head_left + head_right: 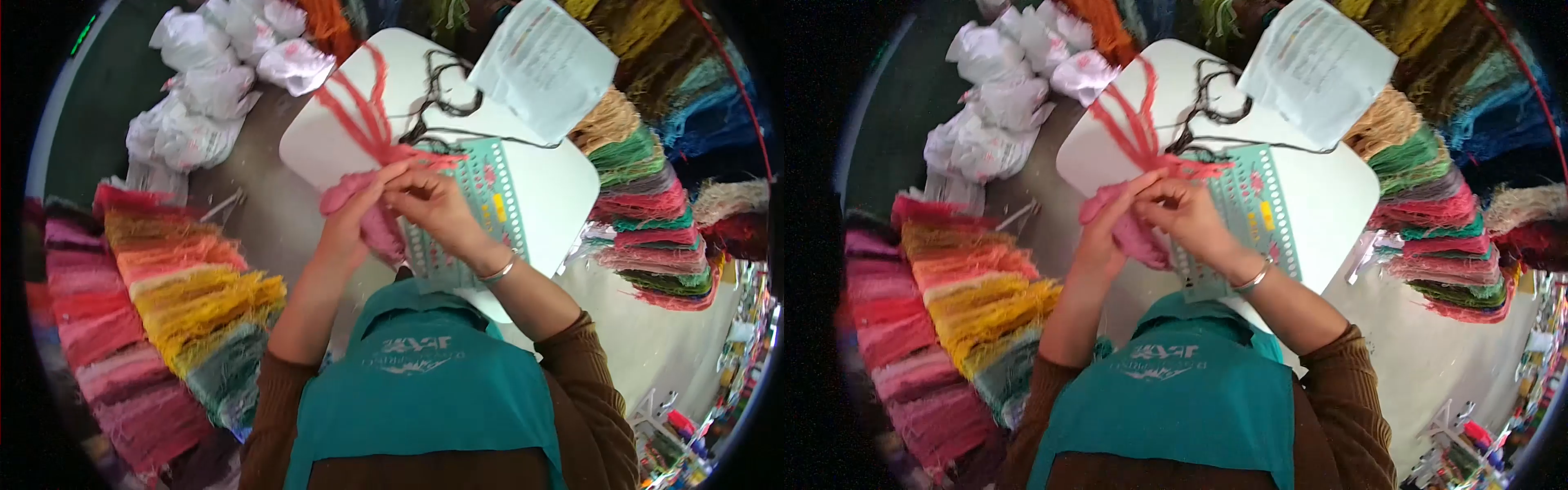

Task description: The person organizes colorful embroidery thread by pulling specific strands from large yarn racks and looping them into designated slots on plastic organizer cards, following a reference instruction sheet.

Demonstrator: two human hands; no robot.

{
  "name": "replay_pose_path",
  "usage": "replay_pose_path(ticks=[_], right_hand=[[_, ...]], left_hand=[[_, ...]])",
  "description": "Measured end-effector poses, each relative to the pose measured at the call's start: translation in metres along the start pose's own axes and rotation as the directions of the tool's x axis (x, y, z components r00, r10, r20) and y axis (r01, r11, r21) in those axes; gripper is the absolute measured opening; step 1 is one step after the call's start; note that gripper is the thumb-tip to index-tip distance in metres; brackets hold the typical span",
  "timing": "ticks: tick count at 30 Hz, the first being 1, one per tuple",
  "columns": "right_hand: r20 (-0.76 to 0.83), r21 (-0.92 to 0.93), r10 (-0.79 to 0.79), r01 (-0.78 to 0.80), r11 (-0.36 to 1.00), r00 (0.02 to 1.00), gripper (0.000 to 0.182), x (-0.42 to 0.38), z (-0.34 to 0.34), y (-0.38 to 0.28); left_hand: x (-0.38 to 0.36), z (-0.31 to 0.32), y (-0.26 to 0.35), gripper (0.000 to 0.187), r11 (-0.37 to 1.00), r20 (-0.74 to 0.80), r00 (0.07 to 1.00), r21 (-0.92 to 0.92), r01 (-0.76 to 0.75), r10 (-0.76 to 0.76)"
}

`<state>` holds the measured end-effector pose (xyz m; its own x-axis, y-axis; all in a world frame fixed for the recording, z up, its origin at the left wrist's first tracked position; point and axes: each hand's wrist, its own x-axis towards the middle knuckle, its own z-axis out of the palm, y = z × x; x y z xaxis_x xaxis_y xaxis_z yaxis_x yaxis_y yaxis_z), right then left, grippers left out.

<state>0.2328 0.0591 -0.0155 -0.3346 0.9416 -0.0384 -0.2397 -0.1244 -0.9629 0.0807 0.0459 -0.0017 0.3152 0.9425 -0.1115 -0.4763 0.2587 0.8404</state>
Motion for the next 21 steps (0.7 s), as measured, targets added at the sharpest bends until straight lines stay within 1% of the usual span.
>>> replay_pose_path(ticks=[3,6,7,10,16,17,19,20,21], right_hand=[[-0.050,0.074,0.108,-0.104,0.992,0.993,0.009,-0.007,-0.003,-0.008],[-0.086,0.210,0.164,-0.143,0.967,0.983,0.007,-0.009,-0.006,-0.017],[-0.102,0.177,0.167,-0.148,0.973,0.981,0.008,-0.010,-0.004,-0.020],[-0.076,0.189,0.159,-0.142,0.972,0.984,0.007,-0.012,-0.004,-0.021],[-0.082,0.160,0.157,-0.142,0.977,0.984,0.006,-0.014,-0.002,-0.020],[-0.082,0.162,0.162,-0.147,0.976,0.983,0.005,-0.015,-0.003,-0.021],[-0.075,0.092,0.183,-0.176,0.980,0.980,0.006,-0.015,-0.004,-0.023],[-0.072,0.057,0.193,-0.189,0.980,0.979,0.006,-0.016,-0.006,-0.024],[-0.030,-0.109,0.108,-0.111,0.988,0.994,0.006,-0.015,-0.010,-0.025]], left_hand=[[0.001,0.003,-0.005,0.043,0.999,-0.004,1.000,-0.048,0.003,-0.004],[-0.003,0.010,0.002,0.040,0.989,-0.038,0.999,-0.145,0.015,-0.020],[-0.002,0.003,-0.004,0.038,0.988,-0.062,0.998,-0.156,0.016,-0.026],[-0.005,0.008,-0.005,0.033,0.996,-0.125,0.991,-0.072,-0.053,0.044],[-0.003,0.006,-0.009,0.032,0.990,-0.160,0.986,-0.123,-0.066,0.046],[-0.003,0.006,-0.008,0.032,0.994,-0.158,0.986,-0.085,-0.065,0.051],[-0.002,0.006,-0.005,0.032,0.998,-0.153,0.986,-0.008,-0.064,0.062],[-0.004,0.007,-0.001,0.031,0.999,-0.140,0.990,0.030,-0.013,0.017],[-0.005,0.007,0.005,0.030,0.997,-0.128,0.991,0.069,0.037,-0.028]])
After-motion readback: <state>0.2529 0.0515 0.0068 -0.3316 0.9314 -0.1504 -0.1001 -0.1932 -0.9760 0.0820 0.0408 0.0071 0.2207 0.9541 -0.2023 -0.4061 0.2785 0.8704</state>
